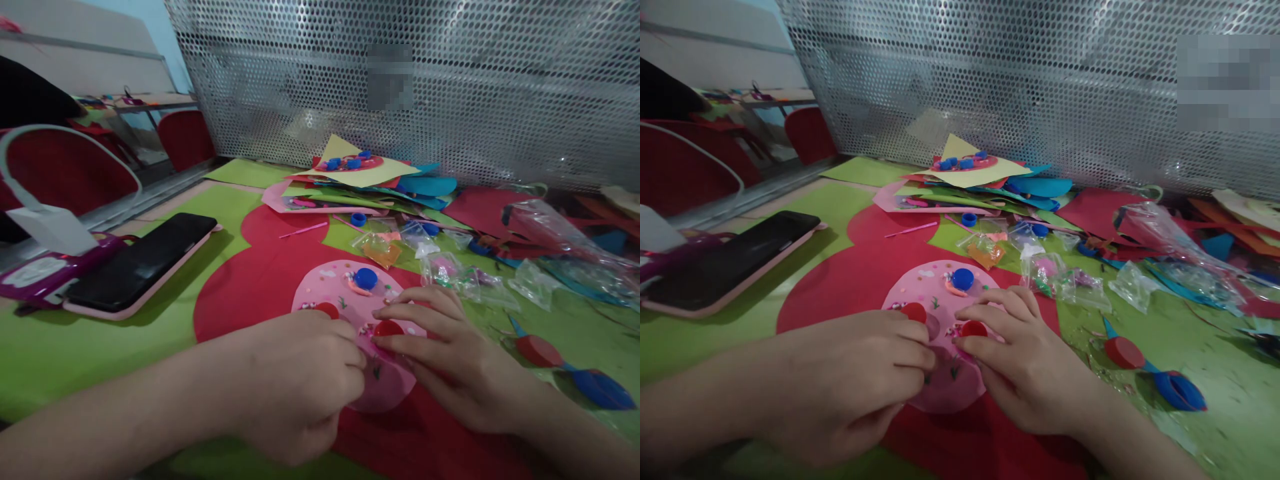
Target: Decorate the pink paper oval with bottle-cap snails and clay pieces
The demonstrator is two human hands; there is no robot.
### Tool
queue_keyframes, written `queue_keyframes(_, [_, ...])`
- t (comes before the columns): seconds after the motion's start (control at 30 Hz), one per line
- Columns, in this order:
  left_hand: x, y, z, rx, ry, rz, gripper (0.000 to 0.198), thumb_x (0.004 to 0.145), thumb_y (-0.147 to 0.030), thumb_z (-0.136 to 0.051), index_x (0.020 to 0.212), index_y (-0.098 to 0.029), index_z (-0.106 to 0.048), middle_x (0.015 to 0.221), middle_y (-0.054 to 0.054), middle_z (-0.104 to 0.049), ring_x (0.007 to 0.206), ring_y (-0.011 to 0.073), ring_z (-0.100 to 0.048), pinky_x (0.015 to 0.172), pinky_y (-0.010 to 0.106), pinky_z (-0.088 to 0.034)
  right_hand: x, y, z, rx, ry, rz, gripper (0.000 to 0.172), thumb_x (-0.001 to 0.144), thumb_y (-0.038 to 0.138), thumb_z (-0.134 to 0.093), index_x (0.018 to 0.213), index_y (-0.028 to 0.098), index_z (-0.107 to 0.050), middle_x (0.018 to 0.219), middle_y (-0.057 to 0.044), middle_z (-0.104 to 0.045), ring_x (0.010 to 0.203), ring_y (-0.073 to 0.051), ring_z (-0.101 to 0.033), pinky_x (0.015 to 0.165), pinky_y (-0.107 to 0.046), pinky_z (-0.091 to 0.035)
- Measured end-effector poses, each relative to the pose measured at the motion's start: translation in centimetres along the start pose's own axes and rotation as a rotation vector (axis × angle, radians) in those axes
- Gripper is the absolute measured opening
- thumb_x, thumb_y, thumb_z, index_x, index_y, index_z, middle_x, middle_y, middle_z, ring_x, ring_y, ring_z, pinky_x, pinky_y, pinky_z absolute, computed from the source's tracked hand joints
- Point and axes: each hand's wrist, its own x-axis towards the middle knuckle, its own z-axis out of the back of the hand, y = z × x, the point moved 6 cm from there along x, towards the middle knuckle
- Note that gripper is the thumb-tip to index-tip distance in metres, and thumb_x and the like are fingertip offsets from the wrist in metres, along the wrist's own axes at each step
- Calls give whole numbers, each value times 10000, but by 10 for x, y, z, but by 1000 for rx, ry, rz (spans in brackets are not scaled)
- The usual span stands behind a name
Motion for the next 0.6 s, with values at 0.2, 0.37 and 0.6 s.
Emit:
queue_keyframes(0.2, [1, -1, 0, 9, -28, -16, 62, 663, -105, -549, 687, -146, -589, 722, 19, -635, 683, 173, -527, 660, 314, -469, 0, -2, 0, -16, -15, -17, 264, 782, 87, -496, 965, 220, -632, 1090, -56, -616, 1092, -247, -468, 919, -460, -350])
queue_keyframes(0.37, [2, -1, -1, -3, -11, -17, 72, 689, -107, -535, 708, -142, -596, 749, 23, -638, 704, 175, -531, 673, 313, -464, 0, -3, -1, -14, -10, -31, 263, 789, 87, -496, 973, 219, -629, 1091, -56, -617, 1090, -244, -464, 915, -463, -346])
queue_keyframes(0.6, [3, 0, -3, -33, -6, -2, 104, 693, -102, -529, 752, -138, -606, 774, 25, -645, 741, 186, -547, 686, 313, -453, 1, -3, 0, -16, 14, -21, 254, 792, 88, -498, 970, 206, -634, 1100, -60, -614, 1091, -256, -450, 903, -479, -338])
